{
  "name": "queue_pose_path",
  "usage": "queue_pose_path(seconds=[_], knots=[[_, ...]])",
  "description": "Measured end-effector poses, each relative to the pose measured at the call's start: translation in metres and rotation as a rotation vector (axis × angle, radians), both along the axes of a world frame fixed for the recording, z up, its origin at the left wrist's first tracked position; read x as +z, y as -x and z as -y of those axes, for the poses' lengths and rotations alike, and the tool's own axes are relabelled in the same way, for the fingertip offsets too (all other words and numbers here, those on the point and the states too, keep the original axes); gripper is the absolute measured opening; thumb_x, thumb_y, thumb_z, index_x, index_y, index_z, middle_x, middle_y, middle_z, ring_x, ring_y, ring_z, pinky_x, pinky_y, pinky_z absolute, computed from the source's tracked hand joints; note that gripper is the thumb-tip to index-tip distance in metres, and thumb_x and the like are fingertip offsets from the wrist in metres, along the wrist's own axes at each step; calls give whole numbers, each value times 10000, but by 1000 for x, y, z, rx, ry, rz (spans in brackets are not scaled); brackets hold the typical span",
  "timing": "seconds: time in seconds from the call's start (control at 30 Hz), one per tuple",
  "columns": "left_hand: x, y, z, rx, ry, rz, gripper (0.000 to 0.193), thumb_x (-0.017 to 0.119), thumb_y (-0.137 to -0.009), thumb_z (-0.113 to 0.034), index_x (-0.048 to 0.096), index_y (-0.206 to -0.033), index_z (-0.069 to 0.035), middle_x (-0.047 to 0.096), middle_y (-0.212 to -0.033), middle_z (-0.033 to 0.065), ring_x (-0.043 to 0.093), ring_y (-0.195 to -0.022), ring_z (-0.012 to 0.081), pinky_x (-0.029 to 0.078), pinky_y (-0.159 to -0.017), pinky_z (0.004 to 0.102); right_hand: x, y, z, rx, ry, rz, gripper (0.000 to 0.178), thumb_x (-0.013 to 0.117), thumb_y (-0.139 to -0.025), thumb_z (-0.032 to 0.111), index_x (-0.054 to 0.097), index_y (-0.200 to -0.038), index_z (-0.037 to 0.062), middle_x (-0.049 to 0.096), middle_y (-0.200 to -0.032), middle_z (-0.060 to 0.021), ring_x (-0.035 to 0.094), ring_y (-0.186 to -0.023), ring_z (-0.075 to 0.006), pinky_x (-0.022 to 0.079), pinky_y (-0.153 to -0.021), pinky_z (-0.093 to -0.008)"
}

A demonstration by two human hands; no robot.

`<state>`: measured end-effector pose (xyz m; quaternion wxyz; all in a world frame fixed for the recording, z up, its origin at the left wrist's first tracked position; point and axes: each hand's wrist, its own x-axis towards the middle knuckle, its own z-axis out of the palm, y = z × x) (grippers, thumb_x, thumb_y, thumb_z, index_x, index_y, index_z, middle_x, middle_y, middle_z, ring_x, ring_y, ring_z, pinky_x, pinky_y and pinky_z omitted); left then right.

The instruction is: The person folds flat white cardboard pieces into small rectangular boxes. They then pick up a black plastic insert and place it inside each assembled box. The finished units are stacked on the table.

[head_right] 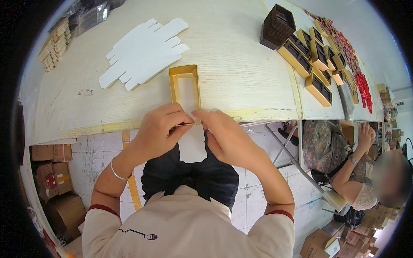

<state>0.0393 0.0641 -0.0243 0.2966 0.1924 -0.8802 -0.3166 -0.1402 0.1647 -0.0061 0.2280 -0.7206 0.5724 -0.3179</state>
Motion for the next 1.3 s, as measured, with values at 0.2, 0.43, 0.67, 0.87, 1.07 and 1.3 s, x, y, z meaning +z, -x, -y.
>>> queue_pose_path(seconds=[0.2,0.43,0.67,0.87,1.07,1.3], knots=[[2,-5,11,-131,-74,54,128,693,-790,-60,652,-908,-30,596,-770,91,570,-671,249,445,-582,333,-17,2,-1,94,473,-248,399,673,-683,-33,631,-1075,29,606,-1016,-132,581,-875,-315,487,-775,-363],[1,-9,21,-220,-525,-109,343,624,-907,-207,462,-1182,-81,630,-954,118,586,-688,206,450,-622,290,-30,-9,21,-98,111,646,168,673,-823,-23,633,-976,33,583,-931,-67,533,-694,-117,425,-602,-213],[-6,-1,-2,62,-154,-218,262,671,-835,-80,522,-1049,-52,556,-1052,79,581,-672,230,471,-576,299,-31,-25,17,-217,603,-289,310,729,-713,28,627,-1006,35,540,-1025,-135,513,-680,-224,441,-589,-320],[-10,2,-8,107,155,-41,137,700,-785,-96,598,-836,-19,581,-837,85,583,-678,279,471,-569,342,-13,-14,20,-17,269,-560,238,694,-709,97,639,-933,38,565,-926,-105,555,-737,-237,415,-608,-364],[21,-6,25,-70,-91,235,173,737,-730,-131,598,-734,-28,577,-754,86,573,-710,288,448,-641,351,22,12,47,294,-236,78,228,671,-776,18,642,-1000,48,600,-921,-84,583,-744,-200,461,-666,-287],[38,-6,35,-146,250,276,308,804,-661,-268,561,-674,-79,559,-904,78,535,-980,279,388,-941,452,72,166,98,-565,668,-435,284,690,-828,140,642,-1088,36,615,-1068,-123,592,-880,-261,487,-753,-347]])
